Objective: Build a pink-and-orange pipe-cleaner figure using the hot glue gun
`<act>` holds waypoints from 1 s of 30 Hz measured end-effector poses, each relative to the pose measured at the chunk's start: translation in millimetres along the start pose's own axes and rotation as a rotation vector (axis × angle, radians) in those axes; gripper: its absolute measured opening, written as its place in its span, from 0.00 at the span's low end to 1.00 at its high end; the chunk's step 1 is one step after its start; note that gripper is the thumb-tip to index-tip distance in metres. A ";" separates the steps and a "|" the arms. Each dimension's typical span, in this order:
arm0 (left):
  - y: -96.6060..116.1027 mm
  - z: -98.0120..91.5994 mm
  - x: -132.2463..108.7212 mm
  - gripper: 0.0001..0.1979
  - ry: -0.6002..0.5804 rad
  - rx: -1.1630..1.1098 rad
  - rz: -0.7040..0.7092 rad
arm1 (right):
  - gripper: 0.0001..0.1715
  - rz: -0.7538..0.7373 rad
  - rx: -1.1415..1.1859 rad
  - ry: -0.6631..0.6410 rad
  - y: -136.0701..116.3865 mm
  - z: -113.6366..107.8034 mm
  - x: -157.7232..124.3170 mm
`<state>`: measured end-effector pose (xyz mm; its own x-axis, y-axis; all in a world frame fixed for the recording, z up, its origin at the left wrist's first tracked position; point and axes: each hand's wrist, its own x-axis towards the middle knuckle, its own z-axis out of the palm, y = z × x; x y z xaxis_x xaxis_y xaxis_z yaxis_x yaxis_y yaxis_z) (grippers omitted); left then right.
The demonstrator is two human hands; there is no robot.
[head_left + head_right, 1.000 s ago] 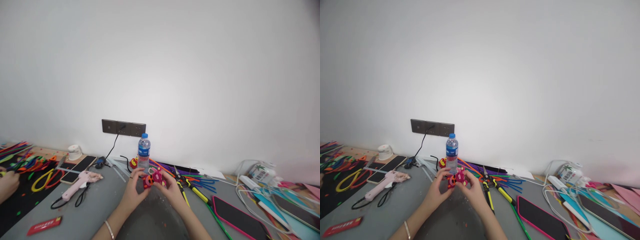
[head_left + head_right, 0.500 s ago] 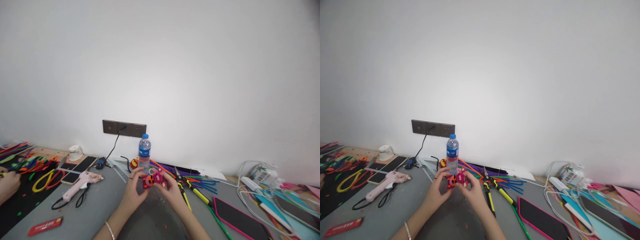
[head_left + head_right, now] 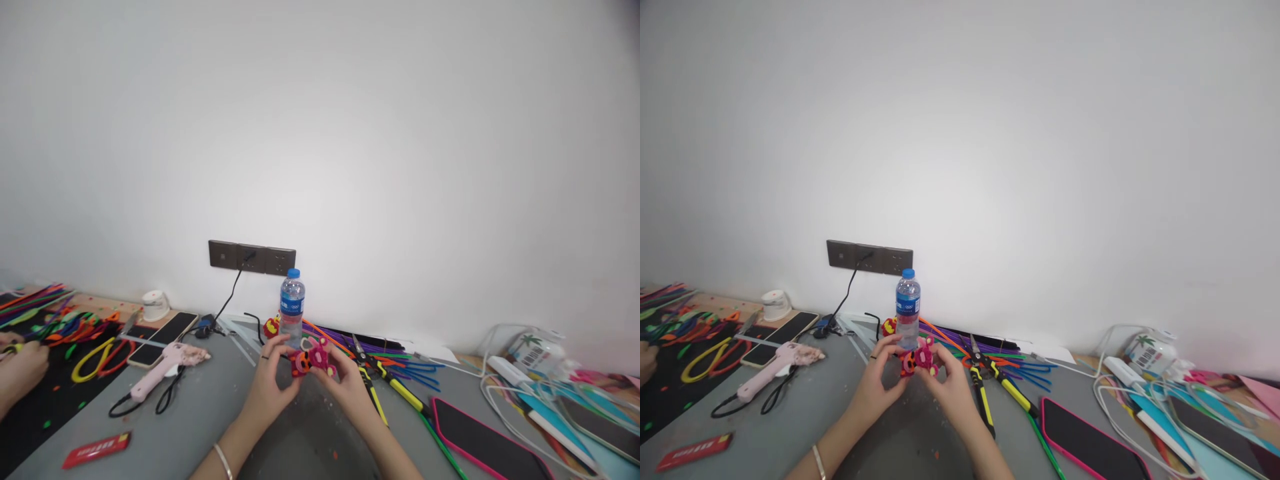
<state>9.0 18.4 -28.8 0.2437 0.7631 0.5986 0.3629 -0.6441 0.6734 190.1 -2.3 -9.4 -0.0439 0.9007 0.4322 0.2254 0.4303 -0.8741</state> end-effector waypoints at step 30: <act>6.3 -2.1 -0.3 0.20 0.021 0.088 0.022 | 0.12 -0.027 -0.059 0.029 -6.4 -2.1 0.2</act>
<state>9.3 14.0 -23.8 0.2337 0.7466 0.6229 0.4357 -0.6531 0.6194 190.7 -5.0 -3.2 -0.0230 0.8863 0.4626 0.2815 0.4497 -0.8476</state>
